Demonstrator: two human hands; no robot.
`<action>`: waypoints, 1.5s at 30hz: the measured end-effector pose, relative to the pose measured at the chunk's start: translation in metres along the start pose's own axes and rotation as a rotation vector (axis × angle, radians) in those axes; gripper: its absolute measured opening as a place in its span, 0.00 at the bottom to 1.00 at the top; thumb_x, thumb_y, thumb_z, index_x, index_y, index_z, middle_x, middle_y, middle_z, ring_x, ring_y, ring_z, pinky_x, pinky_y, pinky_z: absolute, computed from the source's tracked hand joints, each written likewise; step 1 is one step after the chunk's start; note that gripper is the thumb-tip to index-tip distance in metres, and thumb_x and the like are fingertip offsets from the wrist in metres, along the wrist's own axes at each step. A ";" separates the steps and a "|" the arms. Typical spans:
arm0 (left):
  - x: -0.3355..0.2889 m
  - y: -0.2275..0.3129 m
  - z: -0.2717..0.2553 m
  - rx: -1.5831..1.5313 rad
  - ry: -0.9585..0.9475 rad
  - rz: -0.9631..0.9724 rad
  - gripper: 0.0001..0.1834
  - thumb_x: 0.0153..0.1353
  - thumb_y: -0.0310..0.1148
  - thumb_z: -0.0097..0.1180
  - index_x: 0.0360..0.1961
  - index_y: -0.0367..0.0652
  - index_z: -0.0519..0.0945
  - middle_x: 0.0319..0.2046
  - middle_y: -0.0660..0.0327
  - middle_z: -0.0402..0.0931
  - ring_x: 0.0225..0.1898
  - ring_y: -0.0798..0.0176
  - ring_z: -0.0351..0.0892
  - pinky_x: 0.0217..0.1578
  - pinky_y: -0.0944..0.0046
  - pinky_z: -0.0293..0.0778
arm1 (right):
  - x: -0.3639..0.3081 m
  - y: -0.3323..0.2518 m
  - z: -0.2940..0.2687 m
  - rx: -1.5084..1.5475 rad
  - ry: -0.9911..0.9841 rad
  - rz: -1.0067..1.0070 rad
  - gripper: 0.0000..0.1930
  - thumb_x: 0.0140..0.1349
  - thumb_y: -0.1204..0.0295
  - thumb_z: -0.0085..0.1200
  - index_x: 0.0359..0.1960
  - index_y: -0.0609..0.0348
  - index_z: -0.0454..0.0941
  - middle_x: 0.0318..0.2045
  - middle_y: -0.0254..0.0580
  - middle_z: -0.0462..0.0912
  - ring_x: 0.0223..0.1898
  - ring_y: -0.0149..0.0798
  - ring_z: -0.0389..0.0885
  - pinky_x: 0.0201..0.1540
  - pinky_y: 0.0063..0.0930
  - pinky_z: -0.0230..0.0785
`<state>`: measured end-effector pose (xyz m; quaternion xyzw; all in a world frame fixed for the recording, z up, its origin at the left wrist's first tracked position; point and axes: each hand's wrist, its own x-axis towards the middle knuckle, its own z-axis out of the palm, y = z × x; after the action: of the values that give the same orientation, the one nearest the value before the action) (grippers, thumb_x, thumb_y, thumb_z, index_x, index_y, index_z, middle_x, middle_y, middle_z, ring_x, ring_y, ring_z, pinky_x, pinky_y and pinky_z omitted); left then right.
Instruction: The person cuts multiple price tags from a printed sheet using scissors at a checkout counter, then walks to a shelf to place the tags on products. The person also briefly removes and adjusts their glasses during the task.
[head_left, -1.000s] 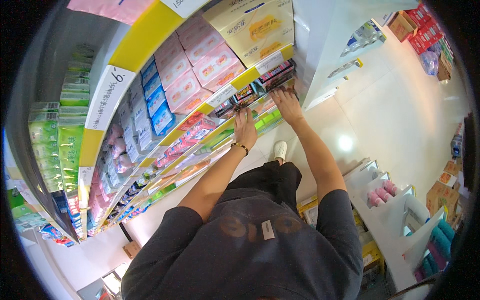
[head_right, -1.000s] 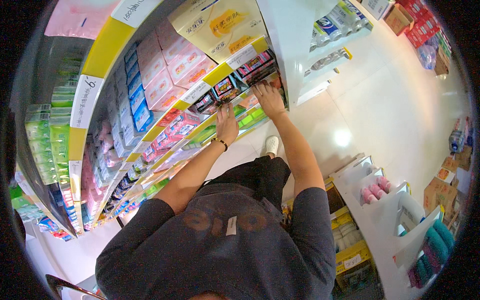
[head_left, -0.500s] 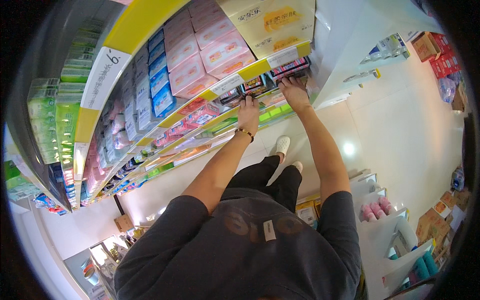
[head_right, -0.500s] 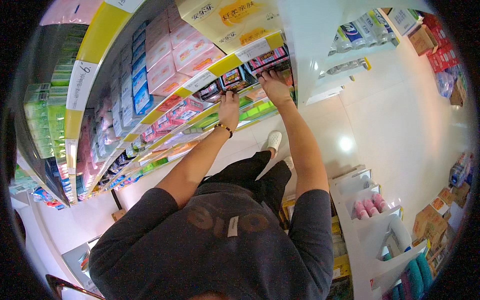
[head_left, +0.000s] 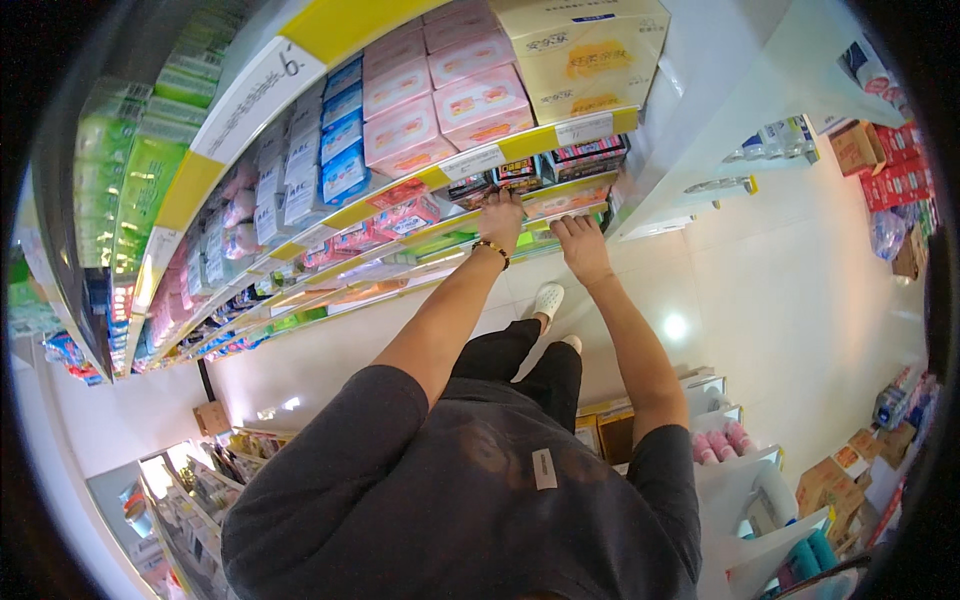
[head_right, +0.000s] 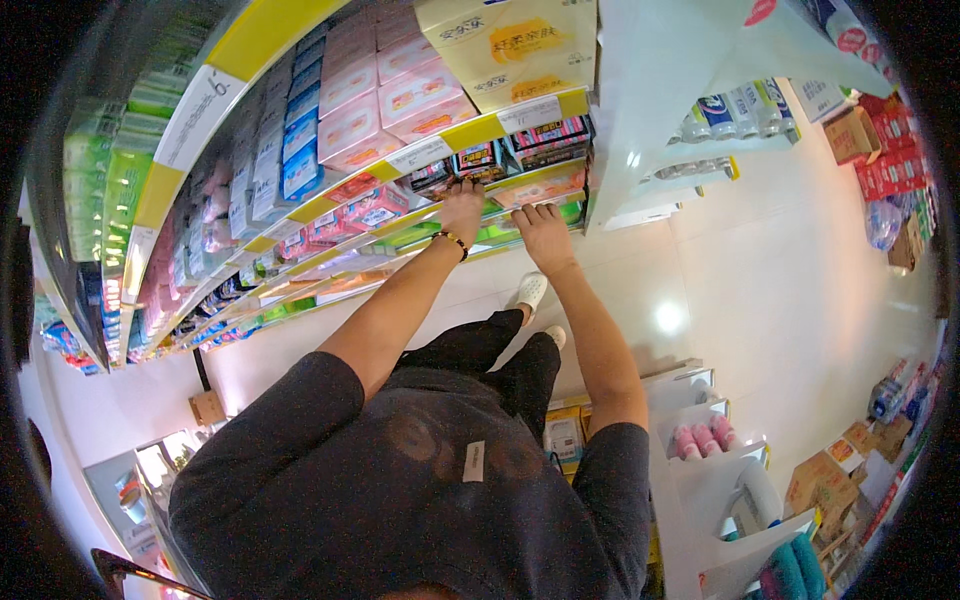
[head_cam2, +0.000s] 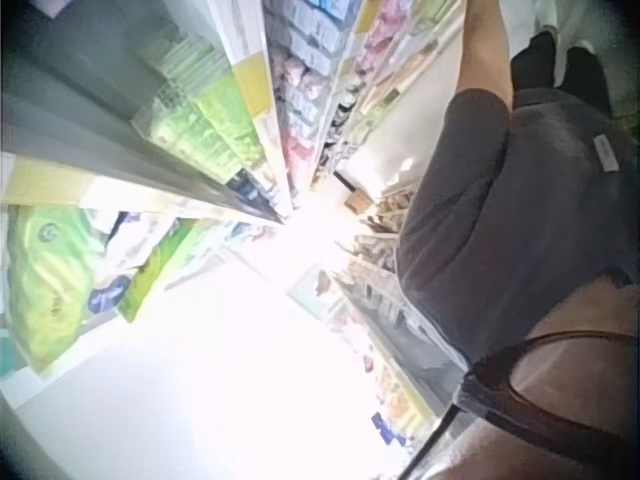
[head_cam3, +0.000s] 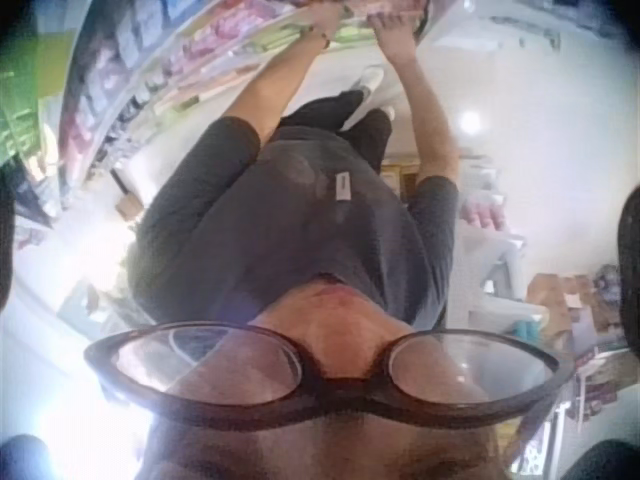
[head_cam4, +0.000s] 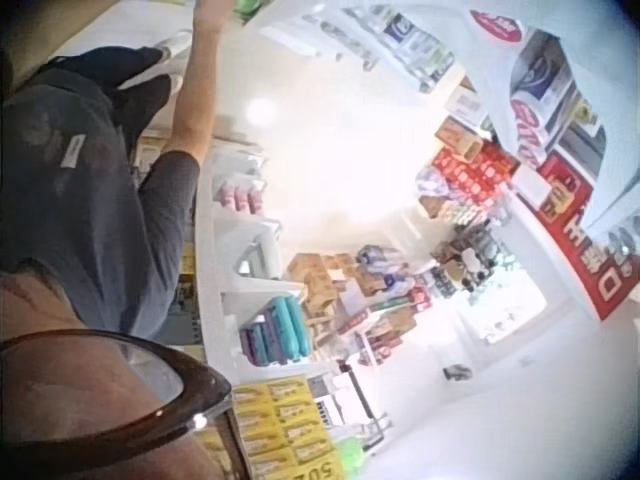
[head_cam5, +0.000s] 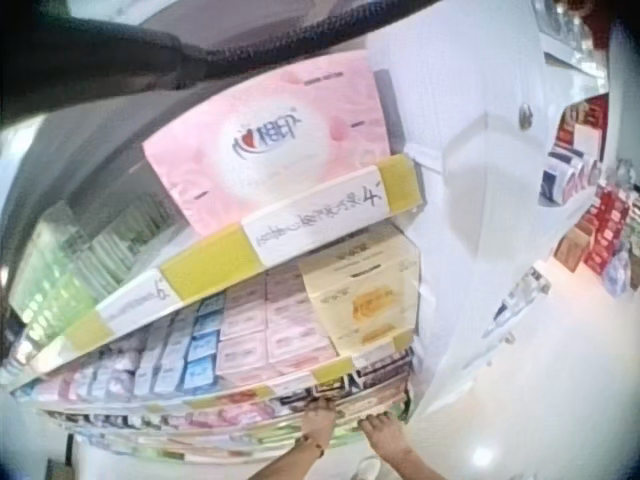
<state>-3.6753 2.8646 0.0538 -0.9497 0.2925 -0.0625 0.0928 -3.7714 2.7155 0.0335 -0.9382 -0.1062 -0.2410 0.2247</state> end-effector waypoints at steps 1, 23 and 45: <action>0.000 -0.001 0.001 -0.003 0.008 0.000 0.08 0.48 0.26 0.48 0.32 0.40 0.73 0.32 0.56 0.71 0.37 0.56 0.74 0.34 0.61 0.74 | -0.003 -0.003 0.000 0.003 -0.003 0.012 0.09 0.48 0.73 0.46 0.32 0.56 0.71 0.29 0.39 0.74 0.33 0.39 0.73 0.42 0.33 0.62; 0.030 -0.022 -0.072 -0.267 0.068 0.161 0.21 0.51 0.36 0.54 0.45 0.38 0.67 0.40 0.51 0.71 0.43 0.49 0.72 0.39 0.54 0.70 | 0.074 0.031 -0.058 -0.416 -0.227 -0.029 0.09 0.48 0.72 0.48 0.32 0.49 0.76 0.47 0.40 0.69 0.38 0.42 0.76 0.38 0.37 0.70; 0.068 0.006 -0.050 -0.451 -0.103 0.143 0.24 0.48 0.31 0.56 0.47 0.35 0.67 0.43 0.42 0.69 0.46 0.43 0.69 0.46 0.53 0.66 | 0.116 0.075 -0.010 -0.107 -0.383 0.245 0.27 0.57 0.63 0.40 0.59 0.57 0.57 0.62 0.49 0.55 0.63 0.48 0.51 0.64 0.40 0.42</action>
<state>-3.6312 2.8145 0.1052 -0.9253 0.3603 0.0598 -0.1025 -3.6522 2.6558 0.0714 -0.9832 -0.0193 -0.0347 0.1782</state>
